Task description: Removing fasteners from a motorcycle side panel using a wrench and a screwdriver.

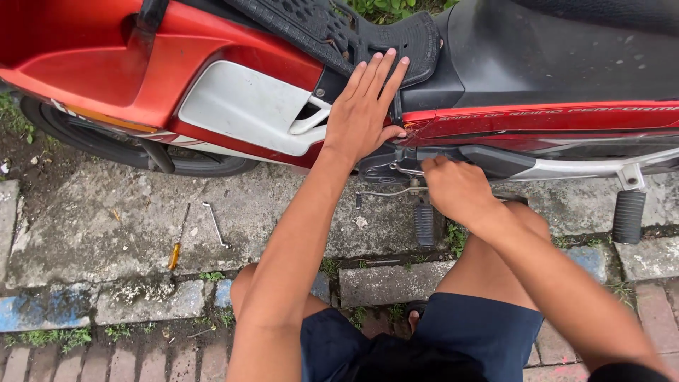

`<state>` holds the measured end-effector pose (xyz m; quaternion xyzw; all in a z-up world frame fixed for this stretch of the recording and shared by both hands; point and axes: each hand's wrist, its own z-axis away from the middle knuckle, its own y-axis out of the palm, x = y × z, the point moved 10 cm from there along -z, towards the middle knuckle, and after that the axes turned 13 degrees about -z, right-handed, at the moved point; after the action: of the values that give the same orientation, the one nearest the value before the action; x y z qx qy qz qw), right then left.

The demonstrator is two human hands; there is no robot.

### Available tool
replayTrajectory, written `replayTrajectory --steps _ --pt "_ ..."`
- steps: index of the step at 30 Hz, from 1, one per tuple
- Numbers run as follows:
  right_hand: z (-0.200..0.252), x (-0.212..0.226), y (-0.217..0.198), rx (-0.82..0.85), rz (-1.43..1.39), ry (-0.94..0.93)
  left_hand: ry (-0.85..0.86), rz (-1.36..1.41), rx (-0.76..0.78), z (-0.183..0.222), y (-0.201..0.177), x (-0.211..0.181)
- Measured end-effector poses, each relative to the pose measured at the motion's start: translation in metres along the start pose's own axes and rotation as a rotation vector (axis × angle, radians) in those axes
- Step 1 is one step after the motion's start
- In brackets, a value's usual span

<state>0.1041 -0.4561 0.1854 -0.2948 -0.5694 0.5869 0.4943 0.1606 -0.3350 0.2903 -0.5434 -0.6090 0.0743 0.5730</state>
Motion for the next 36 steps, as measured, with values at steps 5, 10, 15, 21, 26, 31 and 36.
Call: replayTrajectory --steps 5,10,15,21,26,31,36 --pt "0.002 -0.043 0.056 -0.452 -0.675 -0.157 0.045 -0.082 0.099 -0.021 0.018 -0.008" --pt "-0.006 -0.042 0.062 -0.774 -0.787 -0.311 0.095 -0.163 0.118 -0.039 0.029 -0.011" --pt "0.0 -0.037 0.063 -0.928 -0.785 -0.338 0.103 -0.091 0.083 -0.043 0.039 -0.01" --pt "0.003 -0.042 0.058 -0.953 -0.752 -0.292 0.098 -0.075 0.001 -0.045 0.043 -0.01" --pt "0.005 -0.03 0.042 -0.91 -0.677 -0.376 0.09 -0.082 -0.025 -0.044 0.043 -0.011" --pt "0.014 -0.039 0.013 -0.904 -0.471 -0.369 0.073 -0.071 -0.029 -0.044 0.045 -0.011" --pt "0.012 -0.031 -0.023 -0.785 0.054 -0.291 0.042 -0.055 -0.041 -0.042 0.043 -0.011"
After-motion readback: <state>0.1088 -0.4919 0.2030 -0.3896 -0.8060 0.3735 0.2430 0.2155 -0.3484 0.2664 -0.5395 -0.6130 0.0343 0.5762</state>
